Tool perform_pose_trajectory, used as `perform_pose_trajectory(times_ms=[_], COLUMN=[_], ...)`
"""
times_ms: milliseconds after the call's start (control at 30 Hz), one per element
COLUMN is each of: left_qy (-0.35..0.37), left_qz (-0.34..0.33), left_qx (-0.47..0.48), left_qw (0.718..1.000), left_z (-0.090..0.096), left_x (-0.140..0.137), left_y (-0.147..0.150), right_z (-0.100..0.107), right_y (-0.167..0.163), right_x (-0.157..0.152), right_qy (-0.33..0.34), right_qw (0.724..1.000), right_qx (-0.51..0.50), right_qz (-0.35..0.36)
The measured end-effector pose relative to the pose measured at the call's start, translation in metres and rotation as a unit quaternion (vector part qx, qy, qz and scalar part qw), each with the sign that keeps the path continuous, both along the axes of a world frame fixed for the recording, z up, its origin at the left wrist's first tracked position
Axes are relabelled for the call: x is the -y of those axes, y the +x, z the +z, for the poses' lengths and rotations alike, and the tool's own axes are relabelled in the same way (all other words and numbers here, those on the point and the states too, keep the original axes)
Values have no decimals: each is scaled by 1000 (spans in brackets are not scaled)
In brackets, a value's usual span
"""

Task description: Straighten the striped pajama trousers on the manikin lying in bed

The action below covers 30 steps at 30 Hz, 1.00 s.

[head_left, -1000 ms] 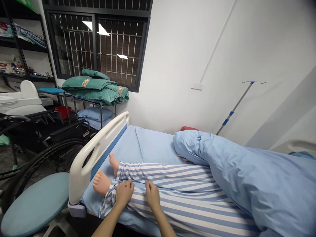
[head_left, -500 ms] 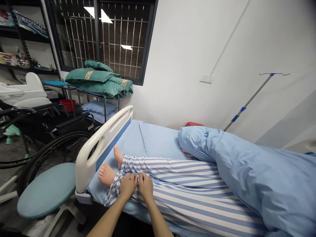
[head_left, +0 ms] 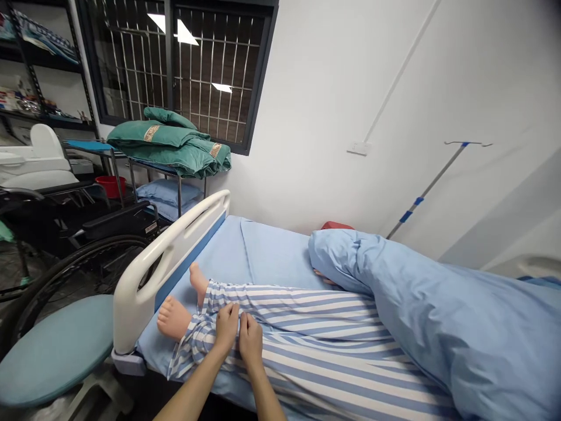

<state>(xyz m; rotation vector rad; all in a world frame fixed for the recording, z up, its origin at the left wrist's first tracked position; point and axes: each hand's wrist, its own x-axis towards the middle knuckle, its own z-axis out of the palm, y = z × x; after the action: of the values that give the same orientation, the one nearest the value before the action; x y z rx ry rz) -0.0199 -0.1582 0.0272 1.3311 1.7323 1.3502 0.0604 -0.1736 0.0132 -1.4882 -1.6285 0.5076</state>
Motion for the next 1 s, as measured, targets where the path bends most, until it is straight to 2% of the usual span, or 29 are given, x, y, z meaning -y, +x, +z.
perform_pose_trajectory(times_ms=[67,167,367,567,700,900,1000], left_qy=[-6,-25,-57,-68,-60,-5,4], left_qz=[-4,-7,-25,-33,-28,-10,5], left_qx=[-31,-124,-192,-172,-126,-26,-30], left_qw=[1000,992,979,982,990,1000,1000], left_z=[-10,-21,-22,-16,-16,-27,-35], left_x=[4,11,13,14,14,9,8], left_y=[2,4,3,1,-1,-8,-8], right_z=[0,2,2,1,2,11,9], right_y=[0,0,-1,0,-4,-21,-22], right_x=[0,1,1,0,-2,-4,-3], right_qy=[-1,-5,10,0,-7,-2,-5], right_qw=[1000,1000,999,999,999,997,997], right_qx=[-8,-26,-51,-35,-45,-69,-70], right_qz=[-2,-8,-6,-7,-4,20,17])
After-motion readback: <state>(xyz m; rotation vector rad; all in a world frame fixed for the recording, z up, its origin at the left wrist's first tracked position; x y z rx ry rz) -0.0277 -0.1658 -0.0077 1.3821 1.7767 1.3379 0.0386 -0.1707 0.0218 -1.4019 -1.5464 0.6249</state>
